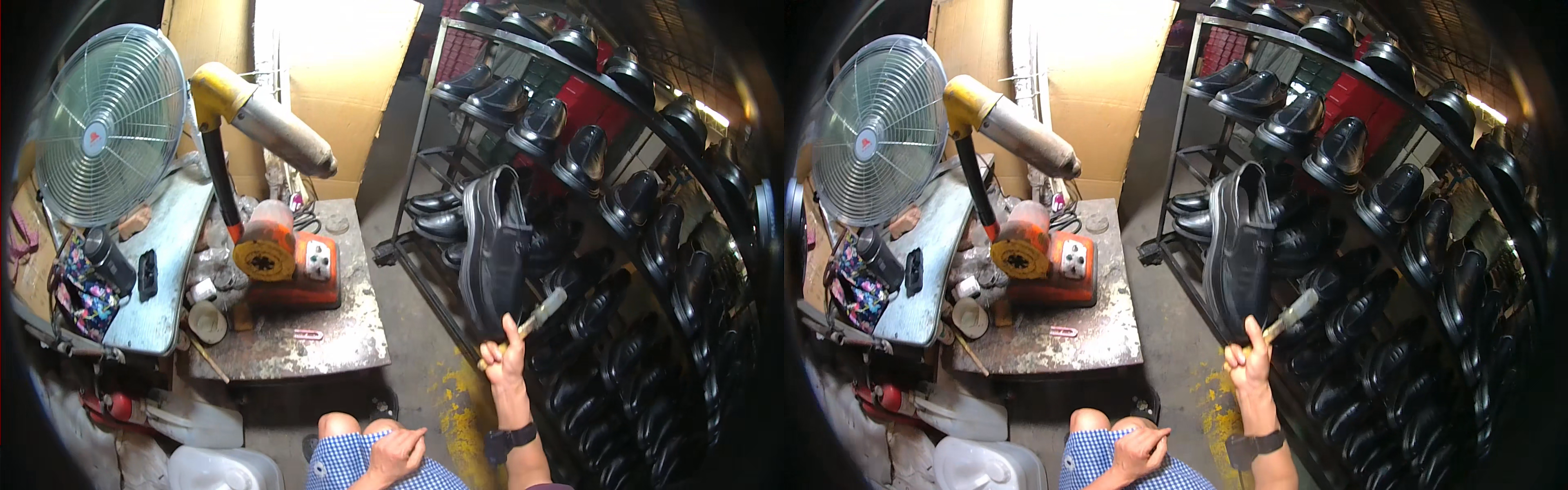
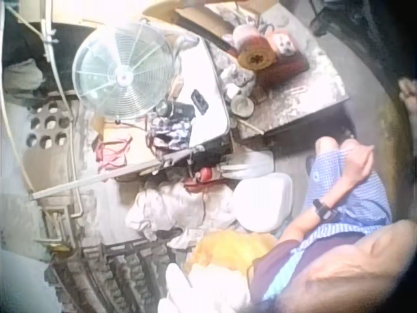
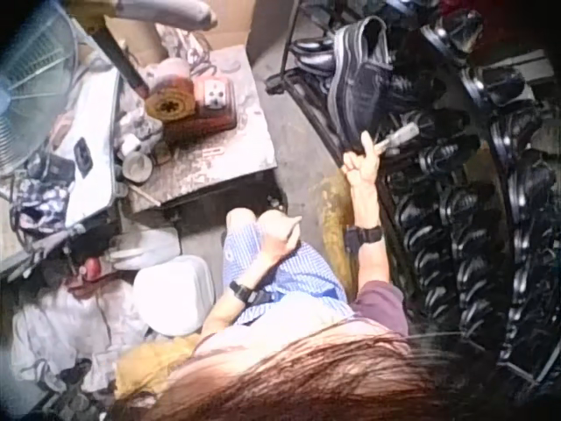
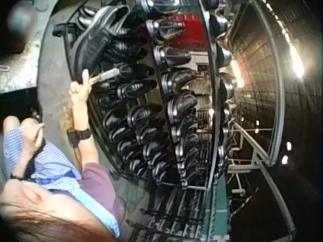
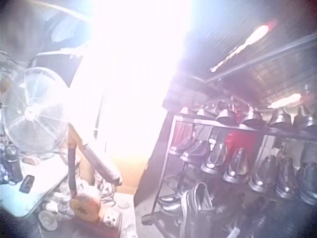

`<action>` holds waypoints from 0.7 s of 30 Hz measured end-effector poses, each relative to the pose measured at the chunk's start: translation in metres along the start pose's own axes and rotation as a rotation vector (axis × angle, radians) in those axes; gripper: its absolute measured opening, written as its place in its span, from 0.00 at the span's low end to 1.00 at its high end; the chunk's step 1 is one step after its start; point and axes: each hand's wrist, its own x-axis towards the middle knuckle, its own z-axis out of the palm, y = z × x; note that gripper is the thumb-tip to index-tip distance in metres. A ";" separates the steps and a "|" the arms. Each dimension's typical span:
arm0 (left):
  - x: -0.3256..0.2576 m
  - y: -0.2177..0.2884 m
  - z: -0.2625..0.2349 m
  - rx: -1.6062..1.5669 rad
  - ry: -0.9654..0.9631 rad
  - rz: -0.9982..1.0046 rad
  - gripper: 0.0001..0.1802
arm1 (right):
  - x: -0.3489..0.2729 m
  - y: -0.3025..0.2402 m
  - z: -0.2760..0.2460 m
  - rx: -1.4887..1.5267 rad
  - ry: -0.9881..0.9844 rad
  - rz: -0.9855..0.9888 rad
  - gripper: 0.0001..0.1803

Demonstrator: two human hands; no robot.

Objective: Inspecting finished black shoes from a production rack and using a small brush to clean the surfaces.

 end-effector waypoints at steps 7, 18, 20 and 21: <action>0.006 -0.002 0.006 -0.037 0.093 -0.055 0.09 | 0.113 0.005 0.113 -0.100 0.180 -0.112 0.23; 0.054 0.007 -0.044 -0.315 -0.053 -0.059 0.11 | 0.198 0.064 0.160 -0.082 0.253 -0.135 0.22; 0.059 0.003 -0.047 -0.312 -0.125 -0.072 0.11 | 0.194 0.062 0.161 -0.069 0.256 -0.115 0.22; 0.062 0.000 -0.049 -0.317 -0.120 -0.046 0.11 | 0.192 0.061 0.162 -0.052 0.244 -0.110 0.22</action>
